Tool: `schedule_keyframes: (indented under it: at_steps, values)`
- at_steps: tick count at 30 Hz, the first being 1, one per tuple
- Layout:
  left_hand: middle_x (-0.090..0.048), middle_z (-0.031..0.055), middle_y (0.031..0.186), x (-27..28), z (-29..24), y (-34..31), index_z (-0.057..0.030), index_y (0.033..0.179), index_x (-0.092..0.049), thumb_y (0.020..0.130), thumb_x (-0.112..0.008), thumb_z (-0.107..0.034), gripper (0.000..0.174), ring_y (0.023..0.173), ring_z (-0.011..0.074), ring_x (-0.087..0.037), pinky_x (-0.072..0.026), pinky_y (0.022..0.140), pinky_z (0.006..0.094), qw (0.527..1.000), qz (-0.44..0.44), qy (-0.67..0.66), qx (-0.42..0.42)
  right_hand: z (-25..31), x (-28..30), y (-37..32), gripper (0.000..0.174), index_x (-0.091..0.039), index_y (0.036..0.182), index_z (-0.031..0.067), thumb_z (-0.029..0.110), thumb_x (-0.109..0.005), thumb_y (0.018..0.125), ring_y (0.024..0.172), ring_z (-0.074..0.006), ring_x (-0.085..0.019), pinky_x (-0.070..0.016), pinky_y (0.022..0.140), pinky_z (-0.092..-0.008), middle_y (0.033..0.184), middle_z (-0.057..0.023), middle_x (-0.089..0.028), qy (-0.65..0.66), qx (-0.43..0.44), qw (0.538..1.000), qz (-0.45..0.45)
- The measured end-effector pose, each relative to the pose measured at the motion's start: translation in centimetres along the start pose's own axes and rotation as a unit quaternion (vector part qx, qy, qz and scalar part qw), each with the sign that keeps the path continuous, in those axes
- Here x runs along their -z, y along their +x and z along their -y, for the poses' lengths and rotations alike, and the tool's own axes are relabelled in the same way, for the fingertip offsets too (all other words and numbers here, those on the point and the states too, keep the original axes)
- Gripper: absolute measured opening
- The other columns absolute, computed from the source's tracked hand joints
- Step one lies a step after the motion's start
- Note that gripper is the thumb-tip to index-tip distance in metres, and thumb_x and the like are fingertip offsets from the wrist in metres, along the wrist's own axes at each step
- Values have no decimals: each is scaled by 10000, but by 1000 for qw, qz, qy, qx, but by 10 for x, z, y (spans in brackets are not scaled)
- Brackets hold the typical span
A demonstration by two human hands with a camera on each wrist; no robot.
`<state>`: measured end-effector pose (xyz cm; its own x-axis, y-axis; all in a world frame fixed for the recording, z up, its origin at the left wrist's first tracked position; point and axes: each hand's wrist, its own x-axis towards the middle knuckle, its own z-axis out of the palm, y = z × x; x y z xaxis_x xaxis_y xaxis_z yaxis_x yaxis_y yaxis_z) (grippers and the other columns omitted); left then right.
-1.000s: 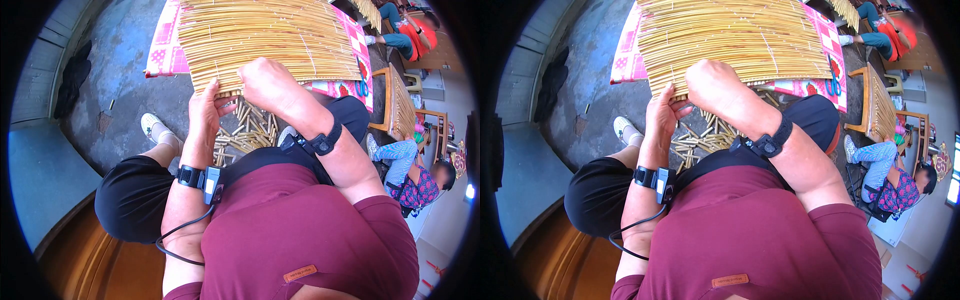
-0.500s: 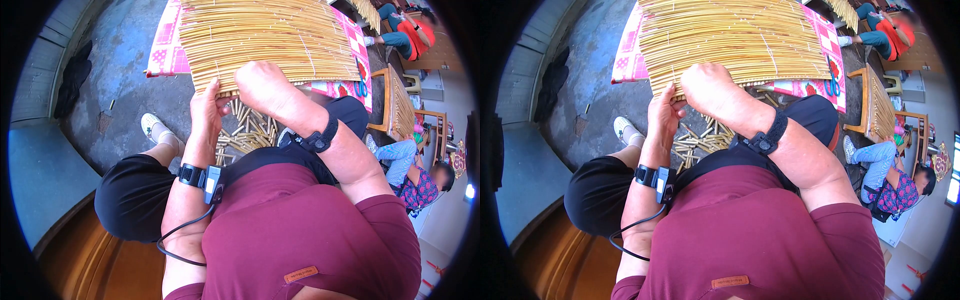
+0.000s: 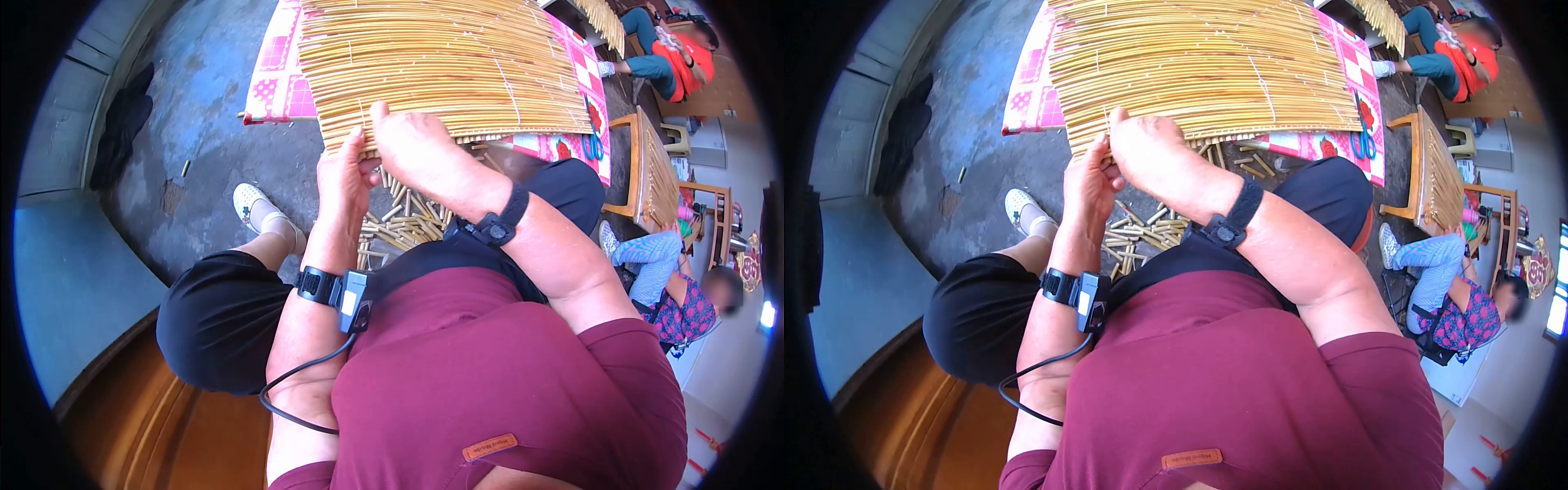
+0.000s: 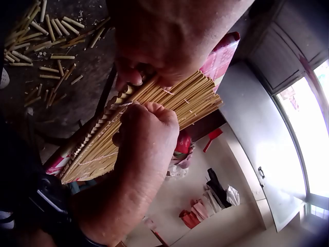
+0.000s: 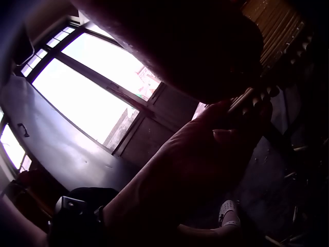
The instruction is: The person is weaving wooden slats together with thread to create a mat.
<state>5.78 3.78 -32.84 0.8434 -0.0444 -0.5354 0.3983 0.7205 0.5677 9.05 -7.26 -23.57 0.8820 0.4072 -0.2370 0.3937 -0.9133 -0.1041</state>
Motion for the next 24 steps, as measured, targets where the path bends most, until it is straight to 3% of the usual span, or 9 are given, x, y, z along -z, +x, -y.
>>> schedule_keyframes:
  at_steps: [3, 6, 9, 12, 15, 16, 19, 23, 24]
  values:
    - [-685, 113, 941, 5, 2, 5, -23, 1166, -550, 927, -623, -213, 313, 679, 198, -688, -491, 414, 248, 1000, 25, -6, 1, 2, -4, -4, 362, -436, 1141, -70, 108, -526, 839, 742, -375, -680, -550, 669, -457, 744, -248, -657, 27, 20, 999, 8]
    - [-683, 136, 976, 2, -2, 1, -21, 1179, -543, 931, -613, -220, 325, 717, 226, -701, -563, 478, 281, 999, 33, 14, -3, -4, 10, -24, 280, -522, 1056, -46, 147, -522, 853, 751, -383, -675, -537, 665, -482, 733, -245, -648, 114, -61, 990, -55]
    - [-679, 157, 1003, 1, -5, -3, -16, 1187, -537, 935, -604, -226, 335, 759, 258, -710, -601, 529, 308, 999, 30, 21, 3, -32, -7, -56, 222, -599, 918, -24, 172, -516, 852, 717, -398, -654, -522, 636, -487, 712, -244, -631, 114, -16, 992, -53]
    - [-679, 140, 1008, -2, -4, -4, -23, 1189, -538, 927, -618, -258, 361, 767, 256, -708, -587, 526, 304, 999, 25, 34, 2, -62, -57, -61, 252, -656, 847, 6, 209, -511, 887, 603, -292, -632, -503, 535, -388, 711, -169, -655, 245, 16, 965, 89]
    - [-682, 104, 982, -9, -5, -11, -45, 1177, -568, 930, -613, -303, 360, 781, 225, -689, -542, 531, 291, 990, -52, 130, -27, -58, -87, -38, 306, -674, 921, 16, 276, -513, 924, 544, -141, -560, -447, 483, -253, 713, -76, -655, 572, -149, 785, 183]
    - [-661, 31, 952, -8, -5, -10, -82, 1124, -601, 886, -663, -356, 368, 798, 147, -618, -470, 603, 280, 976, -95, 190, -40, -57, -101, -34, 345, -687, 950, 31, 341, -536, 942, 576, -48, -525, -396, 470, -190, 739, -17, -643, 651, -144, 728, 162]
    - [-641, -2, 962, -7, -5, -9, -102, 1093, -622, 845, -694, -389, 386, 860, 113, -550, -414, 680, 288, 954, -120, 258, -91, -47, -120, -14, 306, -643, 947, 33, 329, -567, 937, 538, -76, -460, -335, 425, -207, 714, -15, -584, 873, -150, 429, 177]
    - [-637, -3, 997, -4, -2, -8, -114, 1108, -626, 835, -696, -395, 399, 918, 112, -537, -385, 769, 319, 959, -100, 238, -114, -36, -134, -11, 204, -602, 960, 52, 237, -627, 876, 653, -103, -477, -356, 475, -189, 830, -32, -579, 957, -89, 215, 172]
    - [-635, -9, 1015, -6, -2, -9, -119, 1112, -622, 840, -699, -381, 385, 940, 116, -535, -378, 794, 330, 960, -108, 231, -112, -37, -138, -9, 196, -601, 960, 55, 228, -632, 874, 653, -102, -475, -355, 471, -187, 826, -29, -578, 962, -89, 198, 168]
